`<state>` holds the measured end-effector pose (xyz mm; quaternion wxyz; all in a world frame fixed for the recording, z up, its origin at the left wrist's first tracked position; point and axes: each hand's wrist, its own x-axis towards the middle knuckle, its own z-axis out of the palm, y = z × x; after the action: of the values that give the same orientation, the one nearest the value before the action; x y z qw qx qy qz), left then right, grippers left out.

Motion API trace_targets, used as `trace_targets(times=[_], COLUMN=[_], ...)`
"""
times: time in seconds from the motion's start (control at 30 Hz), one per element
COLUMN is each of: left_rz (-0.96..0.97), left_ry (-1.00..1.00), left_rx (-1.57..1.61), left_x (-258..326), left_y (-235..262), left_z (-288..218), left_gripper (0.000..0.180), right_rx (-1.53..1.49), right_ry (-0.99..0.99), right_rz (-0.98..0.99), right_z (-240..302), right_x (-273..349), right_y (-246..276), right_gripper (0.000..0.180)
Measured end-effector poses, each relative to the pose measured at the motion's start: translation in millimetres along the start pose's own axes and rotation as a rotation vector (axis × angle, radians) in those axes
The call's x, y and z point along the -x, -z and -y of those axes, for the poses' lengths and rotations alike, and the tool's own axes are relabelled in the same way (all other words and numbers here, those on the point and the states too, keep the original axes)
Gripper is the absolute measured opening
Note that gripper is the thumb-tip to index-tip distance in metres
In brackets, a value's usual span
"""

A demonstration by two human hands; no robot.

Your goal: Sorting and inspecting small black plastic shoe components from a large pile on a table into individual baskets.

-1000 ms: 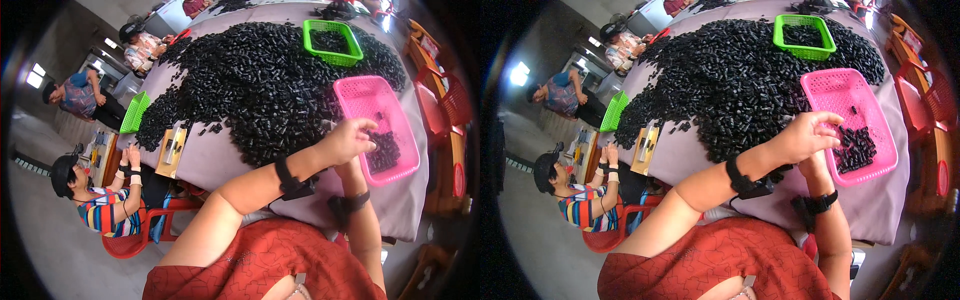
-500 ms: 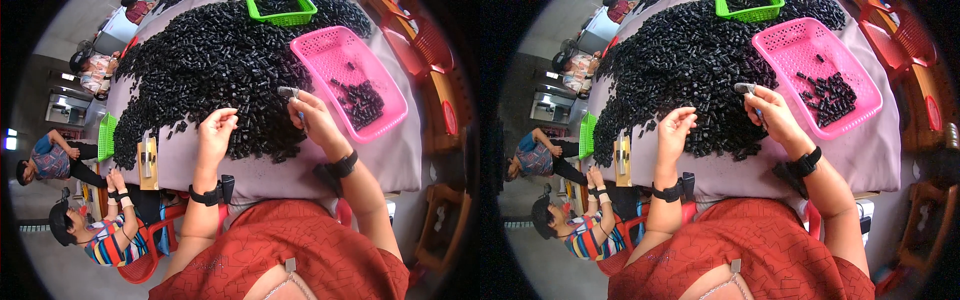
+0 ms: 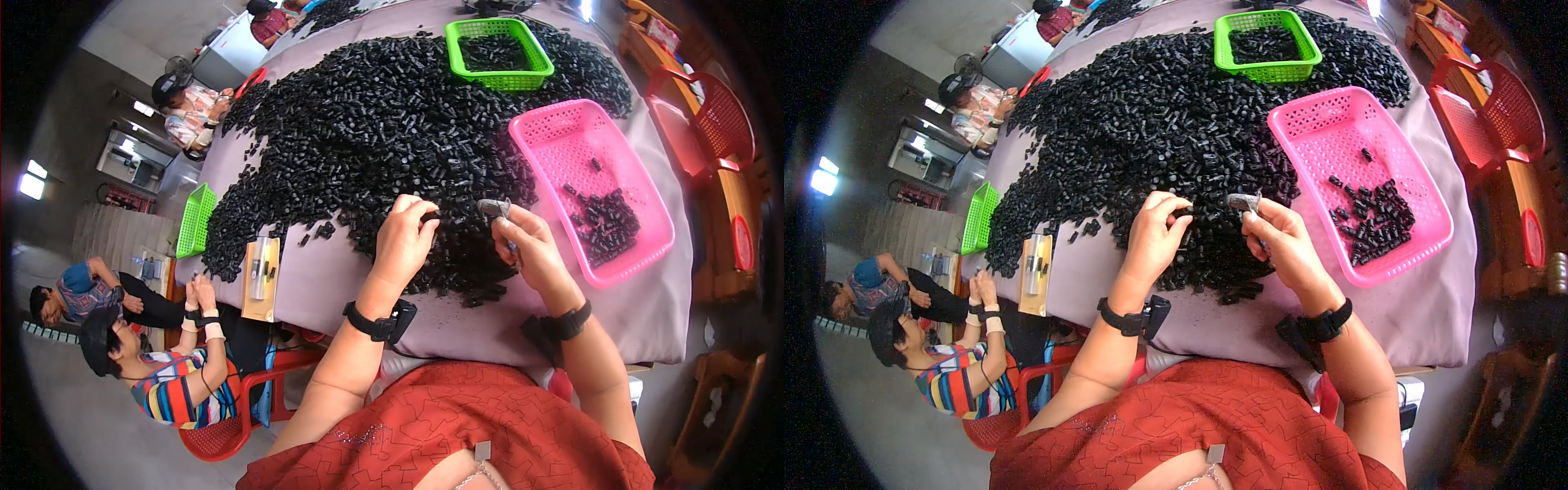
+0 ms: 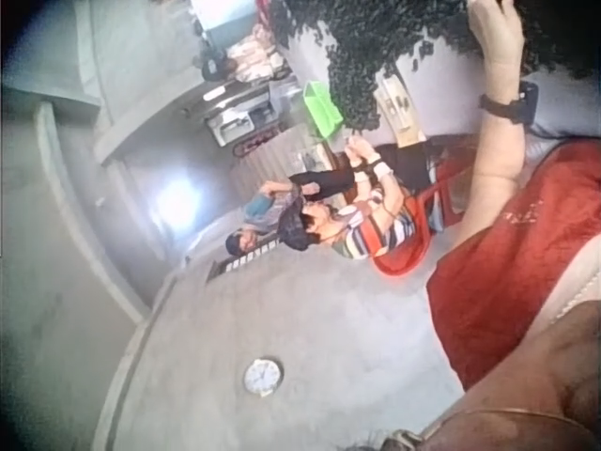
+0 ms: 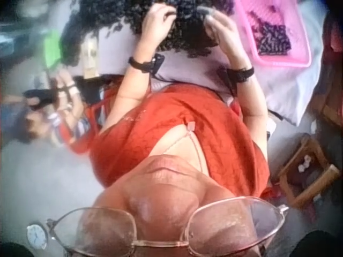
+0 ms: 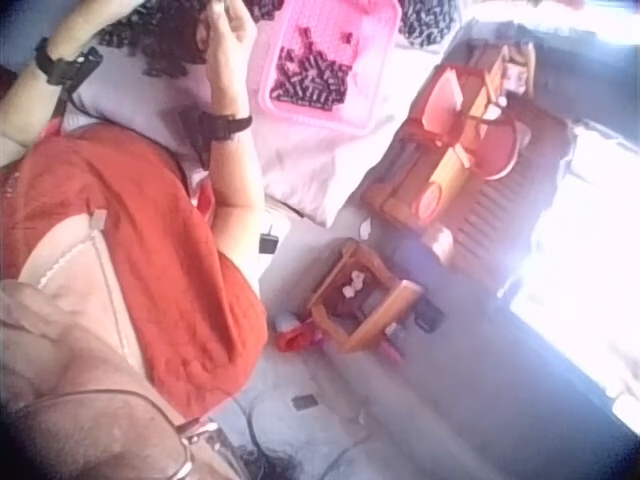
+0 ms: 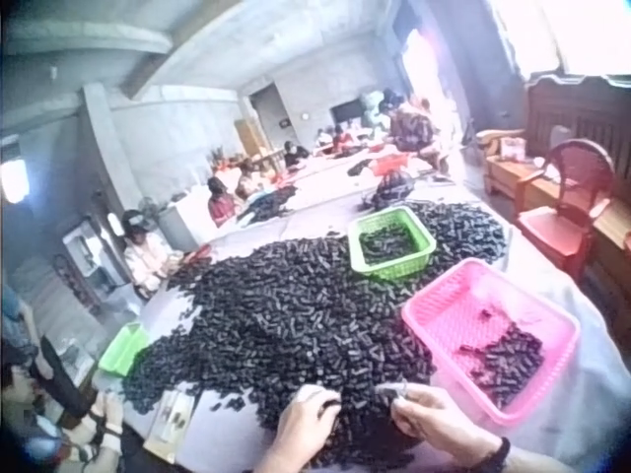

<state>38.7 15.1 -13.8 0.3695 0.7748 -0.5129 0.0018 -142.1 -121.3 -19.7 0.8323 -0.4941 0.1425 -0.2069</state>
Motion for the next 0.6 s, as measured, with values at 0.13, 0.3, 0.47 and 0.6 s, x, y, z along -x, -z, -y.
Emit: trace_targets(times=[0.13, 0.3, 0.47, 0.6], left_rz=[-0.004, 0.189, 0.251, 0.263], left_ry=[0.114, 0.481, 0.558, 0.629], left_rx=[0.221, 1.044, 1.227, 1.463], left_x=[0, 6, 17, 14], left_y=[6, 2, -9, -10], left_z=[-6, -18, -20, -12], left_gripper=[0.018, 0.033, 0.03, 0.027], right_rx=[0.108, 0.12, 0.145, 0.115], right_ry=[-0.011, 0.015, 0.011, -0.011], right_rz=[0.024, 0.087, 0.108, 0.104], right_z=[-2, -4, 1, 6], right_x=[1, 3, 6, 7], right_y=[-1, -3, -12, -14], right_gripper=[0.029, 0.032, 0.033, 0.034])
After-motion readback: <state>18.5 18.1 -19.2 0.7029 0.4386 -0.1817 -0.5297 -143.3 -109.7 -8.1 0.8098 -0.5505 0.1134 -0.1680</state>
